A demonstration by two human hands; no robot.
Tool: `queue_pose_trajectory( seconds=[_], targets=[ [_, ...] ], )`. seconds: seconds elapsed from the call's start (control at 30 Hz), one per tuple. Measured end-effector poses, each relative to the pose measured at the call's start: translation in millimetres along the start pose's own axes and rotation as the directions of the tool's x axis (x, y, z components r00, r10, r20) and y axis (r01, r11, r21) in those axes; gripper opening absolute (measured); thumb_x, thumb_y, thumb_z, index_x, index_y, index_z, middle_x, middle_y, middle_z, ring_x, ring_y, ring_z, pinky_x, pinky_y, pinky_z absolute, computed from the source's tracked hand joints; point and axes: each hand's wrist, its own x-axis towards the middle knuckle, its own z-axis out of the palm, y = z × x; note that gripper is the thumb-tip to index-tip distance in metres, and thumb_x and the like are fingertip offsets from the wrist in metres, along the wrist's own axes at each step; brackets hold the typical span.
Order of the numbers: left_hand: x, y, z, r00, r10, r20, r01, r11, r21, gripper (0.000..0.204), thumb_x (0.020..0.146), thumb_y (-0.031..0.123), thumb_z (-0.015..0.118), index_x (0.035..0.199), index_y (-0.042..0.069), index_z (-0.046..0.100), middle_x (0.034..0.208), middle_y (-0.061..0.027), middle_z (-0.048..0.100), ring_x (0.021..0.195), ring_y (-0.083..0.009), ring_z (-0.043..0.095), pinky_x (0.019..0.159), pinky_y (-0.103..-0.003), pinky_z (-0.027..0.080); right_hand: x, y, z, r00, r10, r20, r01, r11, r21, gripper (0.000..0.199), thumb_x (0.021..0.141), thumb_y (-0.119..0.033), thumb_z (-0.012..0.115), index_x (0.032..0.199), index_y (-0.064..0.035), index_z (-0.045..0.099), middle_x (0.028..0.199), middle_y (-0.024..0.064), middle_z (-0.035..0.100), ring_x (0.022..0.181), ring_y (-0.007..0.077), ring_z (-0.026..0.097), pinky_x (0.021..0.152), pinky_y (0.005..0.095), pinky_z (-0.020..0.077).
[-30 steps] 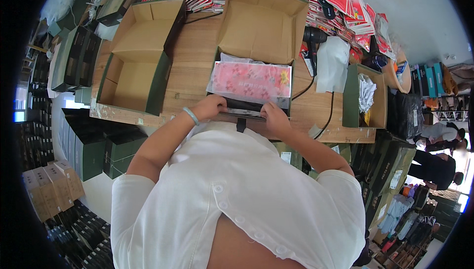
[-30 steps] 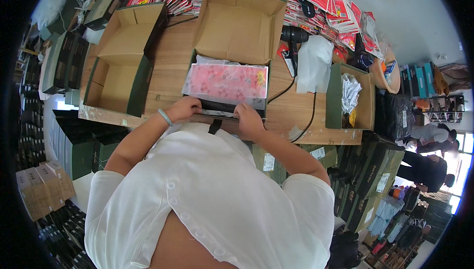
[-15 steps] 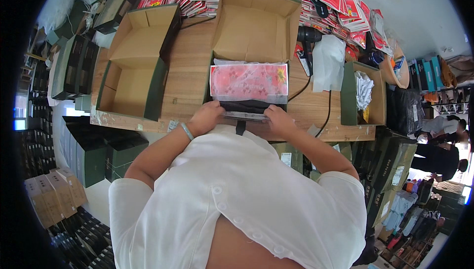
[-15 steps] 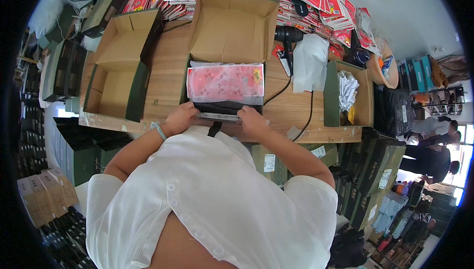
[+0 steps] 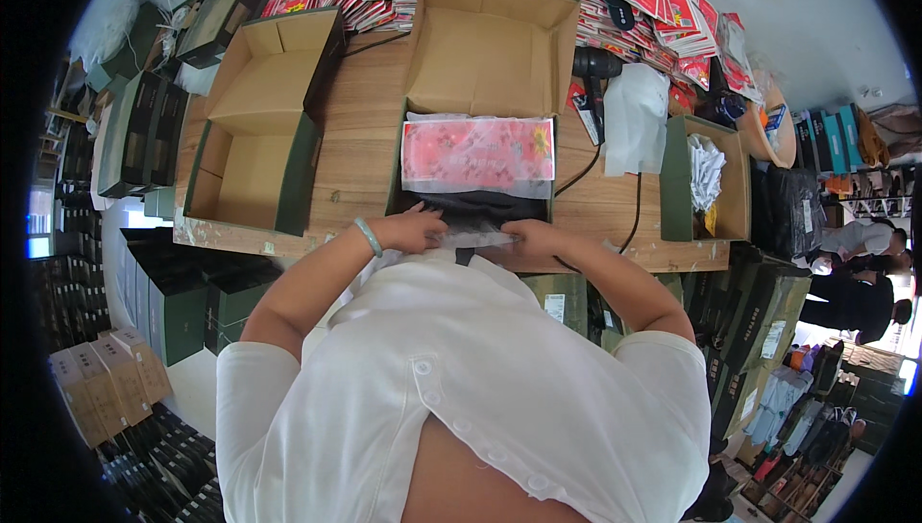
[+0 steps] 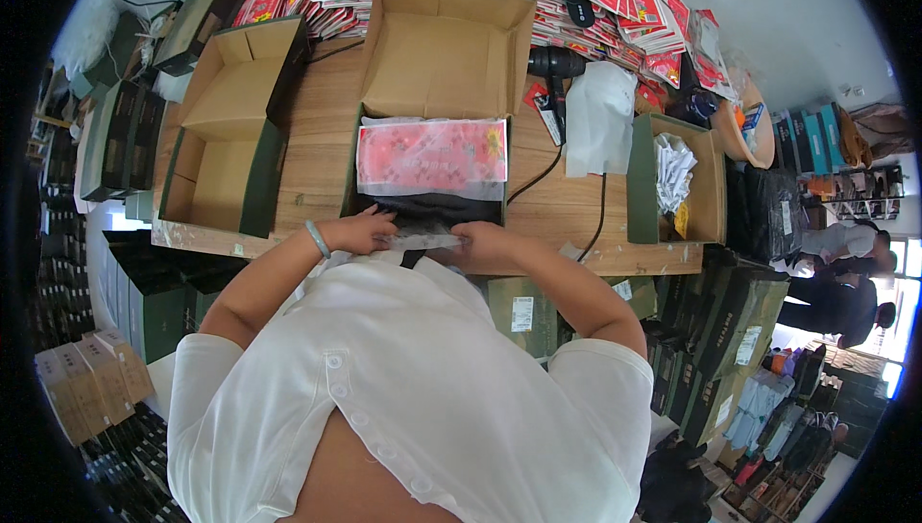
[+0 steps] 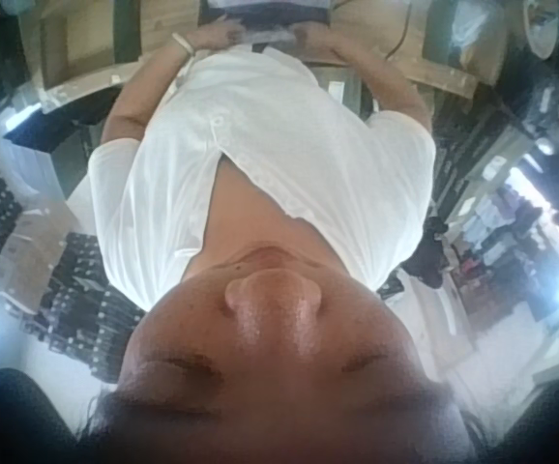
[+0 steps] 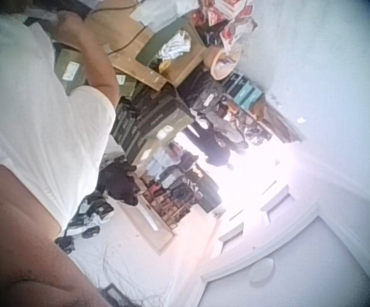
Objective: The person packs items into green cardboard boxes, places tissue paper and product packages inside, closes the boxes, and uses a handheld heat gun to seal labels on the box tops. The person stacks finished boxes on the floor and repeats the process with additional boxes.
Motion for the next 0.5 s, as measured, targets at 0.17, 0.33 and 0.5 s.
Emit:
queue_pose_trajectory(
  seconds=[0.17,0.33,0.5],
  targets=[
    [9.8,26.4,-58.4,0.855,-0.501,0.135,0.513,0.856,-0.070,0.015,0.084,0.019,0.064,0.093,0.007,0.062,0.101,-0.0124,0.063,0.103,-0.0354,0.057,0.084,-0.045,0.047,-0.5,-19.1,-26.5,0.937,0.310,-0.159,-0.326,0.941,-0.092,0.016,0.084,-0.021,0.064,0.092,-0.0072,0.064,0.117,0.0125,0.061,0.107,0.0364,0.055,0.088,0.0401,0.0463],
    [16.6,19.5,-53.5,0.833,-0.411,-0.369,0.461,0.886,0.052,0.015,0.080,0.020,0.068,0.089,0.008,0.067,0.123,-0.0181,0.054,0.107,-0.0385,0.053,0.089,-0.045,0.046,7.2,2.1,-8.6,0.818,0.084,-0.569,-0.246,0.945,-0.214,0.018,0.078,-0.019,0.070,0.094,-0.0106,0.067,0.145,0.0165,0.038,0.123,0.0383,0.046,0.095,0.0488,0.0403],
    [35.9,-0.3,-20.2,0.617,-0.683,-0.392,0.668,0.717,-0.198,0.021,0.081,0.025,0.071,0.097,0.010,0.070,0.142,-0.0311,0.032,0.117,-0.0475,0.045,0.099,-0.048,0.041,35.1,8.2,-20.8,0.747,0.024,-0.665,-0.316,0.892,-0.322,0.022,0.074,-0.022,0.075,0.094,-0.0137,0.072,0.155,0.0208,0.023,0.137,0.0412,0.031,0.103,0.0567,0.0270]
  ],
)
